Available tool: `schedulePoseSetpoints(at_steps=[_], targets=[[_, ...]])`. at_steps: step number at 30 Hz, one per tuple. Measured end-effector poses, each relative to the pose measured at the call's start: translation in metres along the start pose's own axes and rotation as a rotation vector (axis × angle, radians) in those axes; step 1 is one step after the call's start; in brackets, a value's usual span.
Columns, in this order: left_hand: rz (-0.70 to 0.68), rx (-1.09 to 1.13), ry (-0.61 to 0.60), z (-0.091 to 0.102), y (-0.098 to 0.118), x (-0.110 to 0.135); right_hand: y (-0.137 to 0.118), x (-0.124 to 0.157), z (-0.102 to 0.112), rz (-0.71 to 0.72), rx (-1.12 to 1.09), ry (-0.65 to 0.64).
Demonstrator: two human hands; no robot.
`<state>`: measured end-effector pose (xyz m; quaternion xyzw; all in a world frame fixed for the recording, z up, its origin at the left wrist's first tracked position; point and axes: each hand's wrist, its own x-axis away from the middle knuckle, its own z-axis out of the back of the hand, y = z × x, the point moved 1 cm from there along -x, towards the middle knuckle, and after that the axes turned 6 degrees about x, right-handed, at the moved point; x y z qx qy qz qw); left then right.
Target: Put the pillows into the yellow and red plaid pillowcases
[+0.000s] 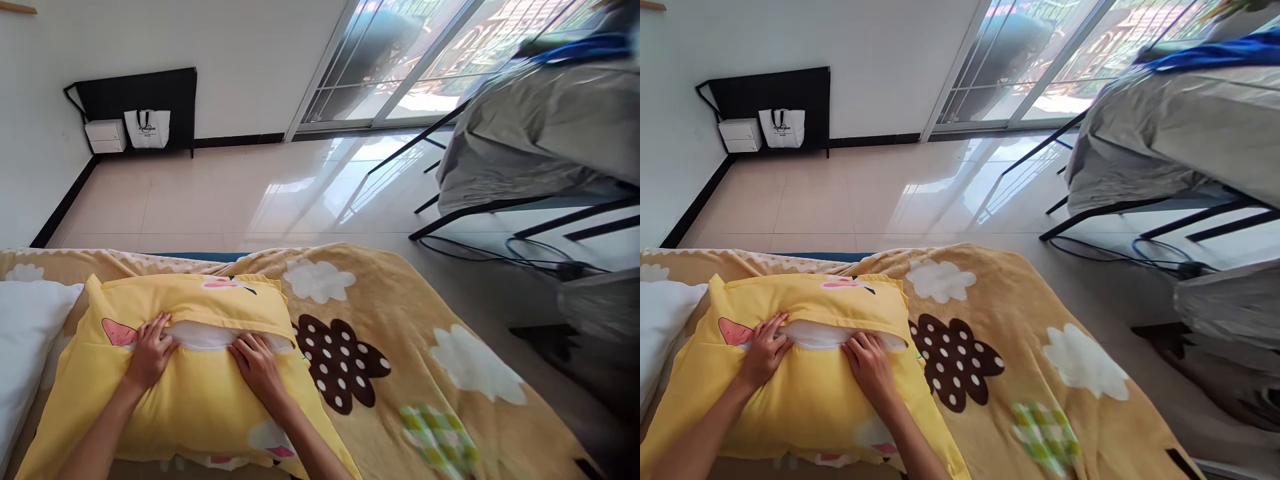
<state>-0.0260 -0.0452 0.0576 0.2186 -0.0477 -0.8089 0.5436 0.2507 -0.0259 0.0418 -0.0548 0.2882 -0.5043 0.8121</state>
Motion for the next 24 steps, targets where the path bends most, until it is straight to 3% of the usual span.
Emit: schedulePoseSetpoints(at_steps=[3,6,9,11,13,16,18,20,22,24], targets=[[-0.015,0.029,-0.088,0.010,-0.002,0.004,0.012,0.009,0.020,-0.008,-0.001,0.029],[-0.001,0.040,-0.108,0.024,0.001,-0.002,0.026,0.007,0.036,-0.142,0.248,0.184],[0.092,-0.093,-0.068,0.030,0.000,-0.019,0.039,-0.006,0.029,-0.289,0.422,0.139],[0.156,-0.211,-0.066,0.036,-0.010,-0.028,0.049,-0.015,0.025,-0.276,0.449,0.094],[0.188,-0.257,-0.010,0.051,-0.026,-0.029,0.063,-0.019,0.036,-0.236,0.479,0.133],[0.157,-0.171,0.192,0.082,-0.048,-0.010,0.078,-0.014,0.074,-0.257,0.474,0.315],[0.095,-0.089,0.263,0.095,-0.048,0.007,0.071,-0.008,0.095,-0.276,0.367,0.380],[0.034,-0.039,0.286,0.097,-0.038,0.017,0.046,-0.006,0.096,-0.197,0.262,0.287],[-0.018,-0.011,0.335,0.093,-0.024,0.021,0.015,-0.008,0.075,-0.071,0.220,0.089],[-0.074,0.003,0.386,0.091,-0.014,0.023,-0.003,-0.010,0.048,-0.065,0.214,0.004]])
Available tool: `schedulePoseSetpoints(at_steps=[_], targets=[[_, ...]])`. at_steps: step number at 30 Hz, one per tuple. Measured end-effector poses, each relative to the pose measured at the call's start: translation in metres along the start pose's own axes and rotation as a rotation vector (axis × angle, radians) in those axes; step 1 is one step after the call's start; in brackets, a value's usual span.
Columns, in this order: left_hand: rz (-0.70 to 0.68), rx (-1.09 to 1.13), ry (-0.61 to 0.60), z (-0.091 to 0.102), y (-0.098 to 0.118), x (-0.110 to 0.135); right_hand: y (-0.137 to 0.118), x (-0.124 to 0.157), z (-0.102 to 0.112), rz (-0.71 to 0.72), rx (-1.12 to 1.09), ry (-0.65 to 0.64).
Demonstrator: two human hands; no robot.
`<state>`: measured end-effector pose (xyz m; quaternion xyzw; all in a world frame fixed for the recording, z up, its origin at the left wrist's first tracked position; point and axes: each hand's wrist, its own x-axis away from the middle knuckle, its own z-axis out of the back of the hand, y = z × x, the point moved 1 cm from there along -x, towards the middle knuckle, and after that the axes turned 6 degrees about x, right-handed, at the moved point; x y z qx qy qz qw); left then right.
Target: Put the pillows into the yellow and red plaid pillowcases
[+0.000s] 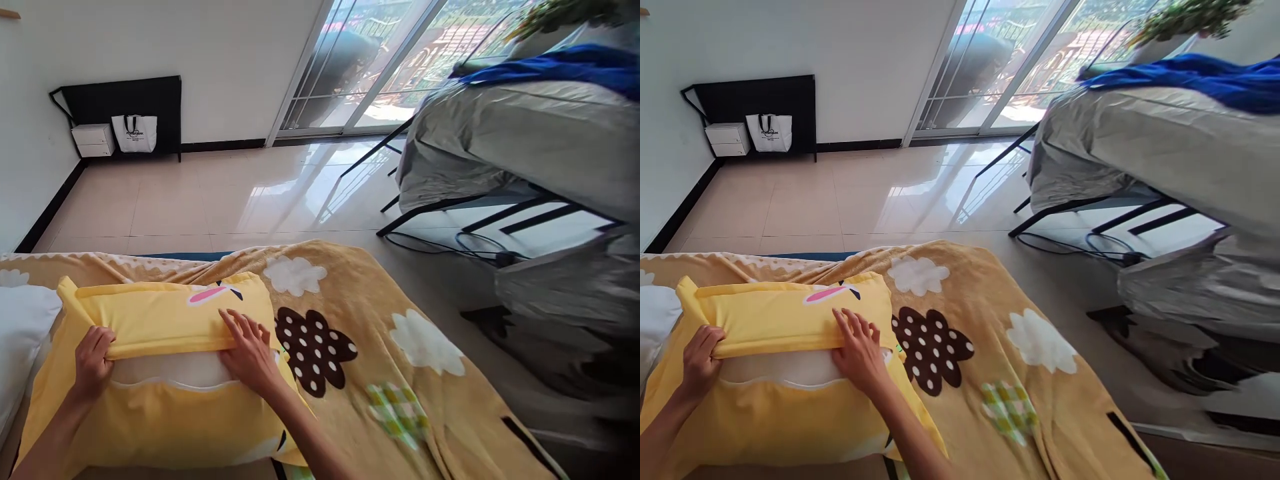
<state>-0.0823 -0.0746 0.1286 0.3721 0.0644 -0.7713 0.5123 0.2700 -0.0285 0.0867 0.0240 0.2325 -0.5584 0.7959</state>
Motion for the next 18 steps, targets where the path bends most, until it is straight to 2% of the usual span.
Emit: schedulePoseSetpoints(at_steps=[2,4,6,8,11,13,14,15,18], targets=[[-0.059,0.011,0.024,0.007,0.001,0.005,-0.001,0.001,-0.019,-0.108,0.017,0.073],[-0.100,-0.010,0.030,0.021,-0.004,0.017,0.019,0.009,-0.027,-0.204,0.082,0.212],[-0.089,-0.082,0.001,0.032,-0.013,0.035,0.048,0.024,-0.028,-0.231,0.175,0.293],[-0.002,-0.177,-0.082,0.034,-0.023,0.056,0.074,0.041,-0.028,-0.237,0.232,0.247],[0.185,-0.227,-0.190,0.025,-0.033,0.075,0.091,0.057,-0.026,-0.240,0.188,-0.040],[0.239,-0.184,-0.199,0.026,-0.033,0.069,0.090,0.057,-0.014,-0.239,0.156,-0.147],[0.233,-0.158,-0.190,0.032,-0.031,0.061,0.087,0.054,-0.002,-0.228,0.153,-0.124],[0.214,-0.137,-0.163,0.040,-0.027,0.051,0.083,0.050,0.012,-0.201,0.156,-0.052],[0.166,-0.095,0.005,0.074,-0.015,0.016,0.069,0.040,0.061,-0.124,0.141,0.303]])
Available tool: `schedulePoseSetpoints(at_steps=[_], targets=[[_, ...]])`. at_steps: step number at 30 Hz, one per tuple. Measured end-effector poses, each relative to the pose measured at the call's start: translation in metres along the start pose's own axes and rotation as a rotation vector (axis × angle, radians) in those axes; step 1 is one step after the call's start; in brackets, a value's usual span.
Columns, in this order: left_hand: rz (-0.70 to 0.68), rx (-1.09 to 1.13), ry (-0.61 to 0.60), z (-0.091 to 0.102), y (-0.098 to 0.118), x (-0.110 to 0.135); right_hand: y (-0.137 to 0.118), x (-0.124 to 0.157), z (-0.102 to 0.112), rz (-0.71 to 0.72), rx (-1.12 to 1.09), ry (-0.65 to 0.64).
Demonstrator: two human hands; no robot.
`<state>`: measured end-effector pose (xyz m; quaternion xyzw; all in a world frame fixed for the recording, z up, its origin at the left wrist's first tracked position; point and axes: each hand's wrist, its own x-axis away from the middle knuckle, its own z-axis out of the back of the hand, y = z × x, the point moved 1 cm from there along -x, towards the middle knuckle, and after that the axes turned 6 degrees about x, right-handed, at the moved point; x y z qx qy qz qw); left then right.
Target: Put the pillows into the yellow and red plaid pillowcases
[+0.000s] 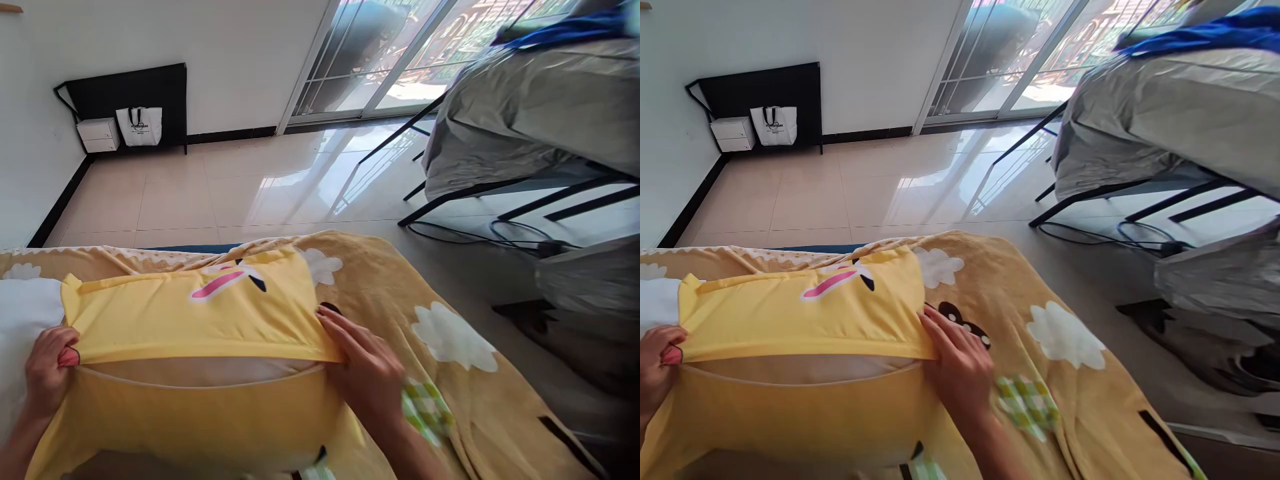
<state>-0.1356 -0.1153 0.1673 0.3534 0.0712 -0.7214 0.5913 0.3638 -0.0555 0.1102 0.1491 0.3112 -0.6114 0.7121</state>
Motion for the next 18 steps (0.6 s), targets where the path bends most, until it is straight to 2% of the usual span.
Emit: schedulePoseSetpoints(at_steps=[1,2,3,6,8,10,12,14,16,18], targets=[[0.000,0.022,0.061,0.009,0.003,-0.010,-0.001,-0.006,0.011,0.006,-0.021,0.077],[-0.014,0.046,0.081,0.015,0.005,-0.018,-0.002,-0.010,0.019,0.033,-0.043,0.095],[-0.062,0.070,0.046,0.017,0.005,-0.025,-0.001,-0.014,0.022,0.090,-0.065,0.053],[-0.339,0.081,-0.244,0.009,-0.005,-0.037,0.007,-0.016,0.012,0.334,-0.089,-0.228],[-0.445,0.056,-0.354,0.003,-0.015,-0.036,0.014,-0.012,0.004,0.351,-0.049,-0.263],[-0.370,0.063,-0.327,0.003,-0.023,-0.031,0.018,-0.007,0.002,0.267,-0.019,-0.148],[-0.293,0.098,-0.320,0.002,-0.028,-0.025,0.018,-0.001,0.002,0.280,-0.037,-0.084],[-0.300,0.102,-0.441,-0.007,-0.033,-0.020,0.017,0.003,-0.002,0.413,-0.079,-0.188],[-0.330,0.053,-0.625,-0.022,-0.041,-0.017,0.017,0.006,-0.011,0.527,-0.090,-0.349],[-0.304,-0.013,-0.743,-0.038,-0.051,-0.016,0.018,0.009,-0.021,0.521,-0.056,-0.396]])
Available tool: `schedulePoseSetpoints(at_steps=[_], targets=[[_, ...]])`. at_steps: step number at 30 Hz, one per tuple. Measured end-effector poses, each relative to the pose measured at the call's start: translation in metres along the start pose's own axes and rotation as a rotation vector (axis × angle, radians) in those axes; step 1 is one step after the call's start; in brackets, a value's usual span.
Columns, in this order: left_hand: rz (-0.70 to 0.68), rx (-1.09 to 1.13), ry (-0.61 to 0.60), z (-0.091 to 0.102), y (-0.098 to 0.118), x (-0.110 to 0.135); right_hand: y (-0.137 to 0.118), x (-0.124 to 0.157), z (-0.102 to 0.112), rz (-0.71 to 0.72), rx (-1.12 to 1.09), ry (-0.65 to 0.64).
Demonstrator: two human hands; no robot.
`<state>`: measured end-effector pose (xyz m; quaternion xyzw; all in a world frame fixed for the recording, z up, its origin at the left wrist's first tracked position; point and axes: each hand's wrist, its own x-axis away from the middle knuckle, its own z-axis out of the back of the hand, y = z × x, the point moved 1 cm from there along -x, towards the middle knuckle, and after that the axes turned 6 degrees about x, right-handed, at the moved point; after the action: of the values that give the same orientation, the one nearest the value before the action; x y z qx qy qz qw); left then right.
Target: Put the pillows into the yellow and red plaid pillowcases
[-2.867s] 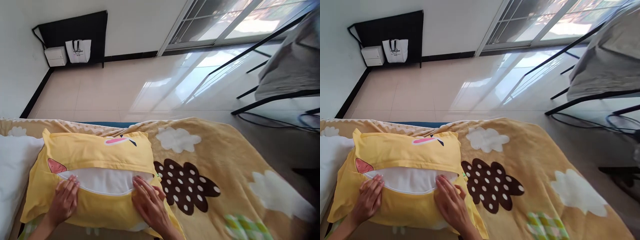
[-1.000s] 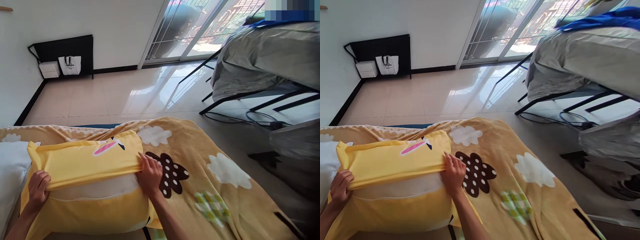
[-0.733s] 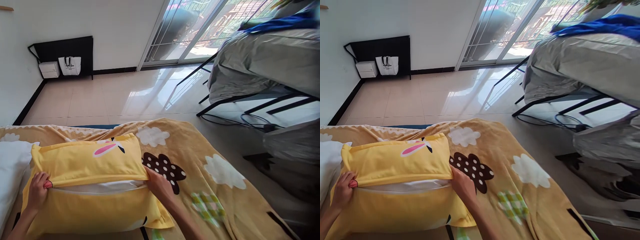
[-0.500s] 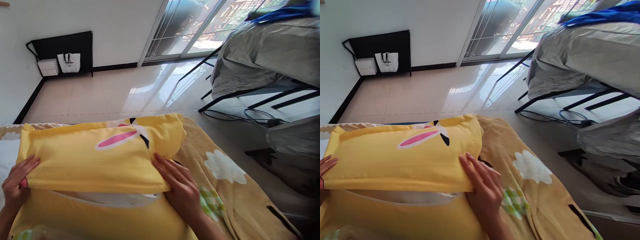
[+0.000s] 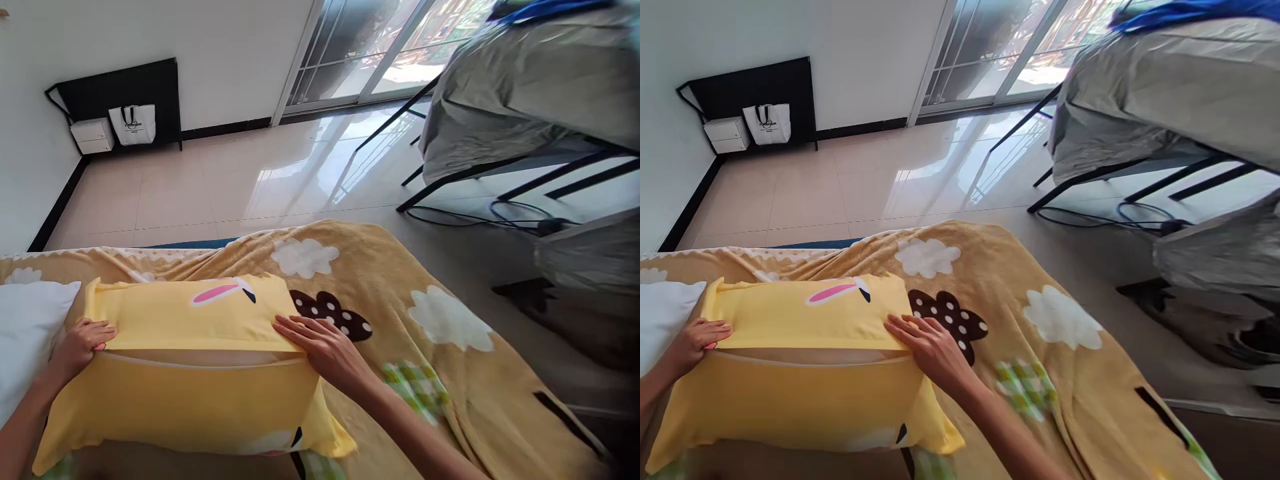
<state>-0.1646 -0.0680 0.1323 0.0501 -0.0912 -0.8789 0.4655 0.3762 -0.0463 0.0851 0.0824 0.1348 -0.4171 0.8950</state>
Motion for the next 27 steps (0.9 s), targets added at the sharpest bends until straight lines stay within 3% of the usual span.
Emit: schedulePoseSetpoints(at_steps=[3,5,10,13,15,19,22,27], targets=[[0.025,-0.015,-0.022,-0.014,-0.007,-0.002,-0.004,0.005,-0.012,-0.029,0.036,0.062],[0.010,-0.019,0.020,-0.016,0.001,0.002,-0.011,0.011,-0.014,-0.015,0.018,0.096],[-0.069,0.021,0.083,-0.006,0.060,0.003,-0.038,0.013,0.003,-0.016,-0.157,0.128],[-0.154,0.056,0.072,-0.010,0.097,-0.008,-0.056,0.005,0.012,0.043,-0.263,0.069],[-0.170,0.029,0.085,-0.018,0.110,-0.015,-0.064,-0.002,0.012,0.017,-0.280,0.005],[-0.122,-0.070,0.138,-0.034,0.109,-0.019,-0.066,-0.009,0.004,-0.105,-0.223,-0.072],[-0.059,-0.158,0.165,-0.038,0.097,-0.014,-0.066,-0.007,-0.003,-0.065,-0.212,-0.109],[-0.009,-0.239,0.246,-0.051,0.076,-0.003,-0.067,-0.008,-0.023,-0.118,-0.174,0.009]])
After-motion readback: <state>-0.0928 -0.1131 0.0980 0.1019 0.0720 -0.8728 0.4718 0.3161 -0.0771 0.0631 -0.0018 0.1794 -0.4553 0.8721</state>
